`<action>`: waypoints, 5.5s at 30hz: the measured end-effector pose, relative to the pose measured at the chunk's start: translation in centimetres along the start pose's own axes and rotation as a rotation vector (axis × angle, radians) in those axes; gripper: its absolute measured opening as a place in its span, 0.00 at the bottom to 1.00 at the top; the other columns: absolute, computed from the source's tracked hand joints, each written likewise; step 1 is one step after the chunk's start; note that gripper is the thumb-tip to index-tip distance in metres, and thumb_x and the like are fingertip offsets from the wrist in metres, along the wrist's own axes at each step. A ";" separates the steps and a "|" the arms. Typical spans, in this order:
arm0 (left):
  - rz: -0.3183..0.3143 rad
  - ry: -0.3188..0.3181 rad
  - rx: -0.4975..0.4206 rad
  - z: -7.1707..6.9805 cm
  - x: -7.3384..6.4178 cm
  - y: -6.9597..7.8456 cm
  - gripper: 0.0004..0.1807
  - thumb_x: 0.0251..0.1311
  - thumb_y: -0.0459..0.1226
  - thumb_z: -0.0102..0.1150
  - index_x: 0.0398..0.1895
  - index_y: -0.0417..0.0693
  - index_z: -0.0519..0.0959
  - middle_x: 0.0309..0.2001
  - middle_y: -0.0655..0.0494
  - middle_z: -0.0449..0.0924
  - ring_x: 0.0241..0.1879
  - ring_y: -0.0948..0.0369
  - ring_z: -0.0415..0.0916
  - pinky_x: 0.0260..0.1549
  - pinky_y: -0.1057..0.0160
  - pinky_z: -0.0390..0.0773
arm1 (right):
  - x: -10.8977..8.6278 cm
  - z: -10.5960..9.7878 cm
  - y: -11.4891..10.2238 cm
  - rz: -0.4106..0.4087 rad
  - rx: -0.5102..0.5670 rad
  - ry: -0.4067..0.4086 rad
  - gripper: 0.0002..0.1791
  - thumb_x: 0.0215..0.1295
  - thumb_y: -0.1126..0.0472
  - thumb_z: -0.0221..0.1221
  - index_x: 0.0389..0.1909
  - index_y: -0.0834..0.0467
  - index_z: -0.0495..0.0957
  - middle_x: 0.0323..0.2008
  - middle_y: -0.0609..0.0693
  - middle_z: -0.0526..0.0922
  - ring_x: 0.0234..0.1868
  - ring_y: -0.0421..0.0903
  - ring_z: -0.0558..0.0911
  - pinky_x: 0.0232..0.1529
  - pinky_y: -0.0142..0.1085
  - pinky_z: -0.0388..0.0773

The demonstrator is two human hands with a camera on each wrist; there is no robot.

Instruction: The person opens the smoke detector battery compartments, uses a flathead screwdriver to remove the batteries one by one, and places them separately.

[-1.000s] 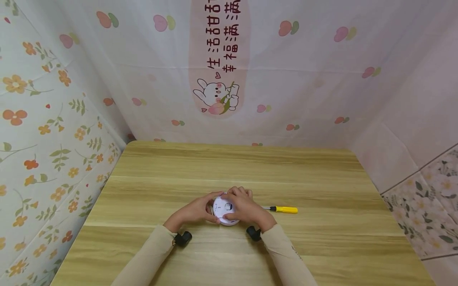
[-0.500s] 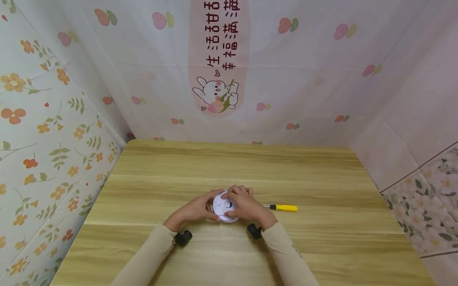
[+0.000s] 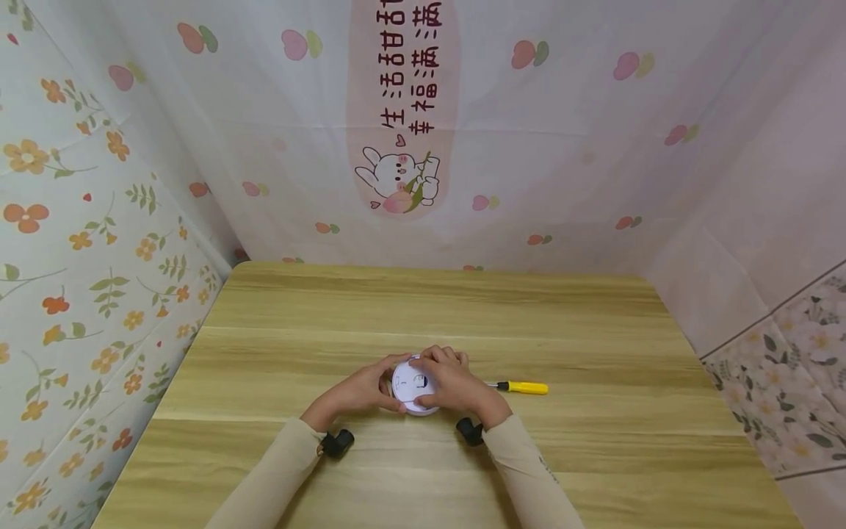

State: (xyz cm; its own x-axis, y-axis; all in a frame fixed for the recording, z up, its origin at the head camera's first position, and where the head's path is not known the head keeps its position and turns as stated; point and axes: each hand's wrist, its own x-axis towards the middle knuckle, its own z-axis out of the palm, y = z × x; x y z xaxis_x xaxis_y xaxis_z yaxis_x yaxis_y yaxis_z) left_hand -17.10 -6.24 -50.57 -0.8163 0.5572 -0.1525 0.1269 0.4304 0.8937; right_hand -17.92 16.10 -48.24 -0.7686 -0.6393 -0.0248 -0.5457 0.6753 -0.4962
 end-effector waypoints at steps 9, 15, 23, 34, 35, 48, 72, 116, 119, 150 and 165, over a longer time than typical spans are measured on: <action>-0.006 -0.003 0.027 0.1 0.0 -0.2 0.50 0.46 0.43 0.75 0.73 0.58 0.58 0.55 0.53 0.76 0.50 0.61 0.72 0.50 0.60 0.72 | 0.1 0.0 -0.2 -0.009 -0.004 -0.014 0.33 0.49 0.55 0.71 0.59 0.58 0.75 0.49 0.48 0.72 0.50 0.47 0.67 0.46 0.41 0.53; -0.028 0.000 0.012 0.1 0.1 -0.3 0.50 0.46 0.44 0.75 0.73 0.59 0.58 0.54 0.55 0.75 0.49 0.61 0.71 0.50 0.60 0.72 | 0.3 -0.1 -0.5 0.007 -0.013 -0.018 0.33 0.49 0.54 0.70 0.58 0.57 0.75 0.49 0.48 0.72 0.51 0.47 0.66 0.47 0.41 0.54; -0.020 -0.003 0.001 0.1 0.0 0.0 0.51 0.46 0.44 0.75 0.74 0.56 0.58 0.63 0.51 0.71 0.55 0.58 0.70 0.57 0.53 0.70 | 0.1 -0.5 -0.7 0.006 -0.003 -0.014 0.34 0.49 0.53 0.70 0.59 0.58 0.74 0.51 0.50 0.72 0.51 0.47 0.66 0.46 0.39 0.55; -0.016 -0.003 0.002 0.1 0.0 -0.1 0.52 0.45 0.43 0.75 0.74 0.56 0.56 0.61 0.49 0.74 0.57 0.55 0.72 0.60 0.50 0.69 | -0.8 -1.3 0.3 0.061 -0.020 0.013 0.33 0.49 0.54 0.71 0.59 0.56 0.73 0.53 0.50 0.72 0.53 0.48 0.66 0.47 0.42 0.56; -0.015 -0.004 -0.001 0.1 0.1 -0.1 0.52 0.45 0.43 0.75 0.74 0.56 0.56 0.60 0.49 0.74 0.57 0.54 0.72 0.60 0.51 0.69 | -1.0 -1.5 0.4 0.065 -0.016 0.016 0.33 0.50 0.55 0.70 0.59 0.56 0.73 0.53 0.50 0.72 0.53 0.49 0.66 0.48 0.42 0.56; -0.001 0.006 -0.022 0.3 0.1 0.0 0.52 0.44 0.41 0.75 0.74 0.54 0.56 0.58 0.47 0.75 0.55 0.54 0.74 0.56 0.53 0.70 | -3.6 -2.5 2.4 0.093 -0.045 0.078 0.34 0.47 0.55 0.71 0.58 0.56 0.74 0.55 0.55 0.74 0.56 0.56 0.68 0.53 0.53 0.57; -0.024 0.023 0.024 0.4 -0.1 -0.1 0.54 0.44 0.46 0.76 0.75 0.59 0.55 0.65 0.45 0.71 0.63 0.48 0.69 0.61 0.43 0.67 | -8.9 -2.9 4.1 0.163 -0.099 0.165 0.32 0.44 0.57 0.71 0.53 0.59 0.76 0.50 0.55 0.75 0.54 0.60 0.72 0.50 0.57 0.57; -0.051 0.018 0.018 0.5 0.1 -0.3 0.53 0.44 0.47 0.75 0.74 0.60 0.56 0.58 0.48 0.75 0.55 0.55 0.72 0.58 0.50 0.70 | -16.3 -1.9 7.5 0.357 -0.095 0.085 0.32 0.43 0.54 0.72 0.54 0.52 0.77 0.52 0.54 0.74 0.52 0.58 0.70 0.43 0.49 0.60; -0.057 0.018 0.023 0.5 0.1 -0.3 0.53 0.44 0.48 0.75 0.74 0.60 0.56 0.57 0.49 0.75 0.55 0.56 0.72 0.58 0.50 0.70 | -16.4 -1.7 7.5 0.355 -0.095 0.093 0.32 0.44 0.54 0.72 0.54 0.51 0.76 0.52 0.53 0.74 0.51 0.57 0.70 0.42 0.48 0.61; -0.054 0.027 0.010 0.2 -0.1 -0.3 0.52 0.44 0.48 0.75 0.74 0.63 0.56 0.65 0.48 0.70 0.62 0.51 0.69 0.62 0.45 0.66 | -11.8 -3.6 7.2 0.200 -0.186 0.269 0.18 0.55 0.64 0.66 0.48 0.60 0.79 0.46 0.58 0.78 0.49 0.60 0.75 0.47 0.56 0.70; -0.056 0.021 0.009 0.4 -0.1 0.0 0.52 0.44 0.47 0.75 0.74 0.63 0.57 0.63 0.48 0.72 0.61 0.51 0.69 0.61 0.45 0.68 | -9.3 -3.2 8.1 0.313 -0.112 0.123 0.16 0.55 0.60 0.66 0.46 0.56 0.80 0.50 0.58 0.78 0.52 0.60 0.71 0.51 0.61 0.61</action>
State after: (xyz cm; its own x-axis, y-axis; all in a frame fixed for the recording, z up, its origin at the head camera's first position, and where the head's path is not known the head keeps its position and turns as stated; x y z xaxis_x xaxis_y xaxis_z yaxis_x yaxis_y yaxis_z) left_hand -16.83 -6.05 -50.73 -0.8341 0.5167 -0.1931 0.0853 0.4667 0.8803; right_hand -16.27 28.70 -49.29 -0.9352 -0.3502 -0.0523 -0.3052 0.8721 -0.3825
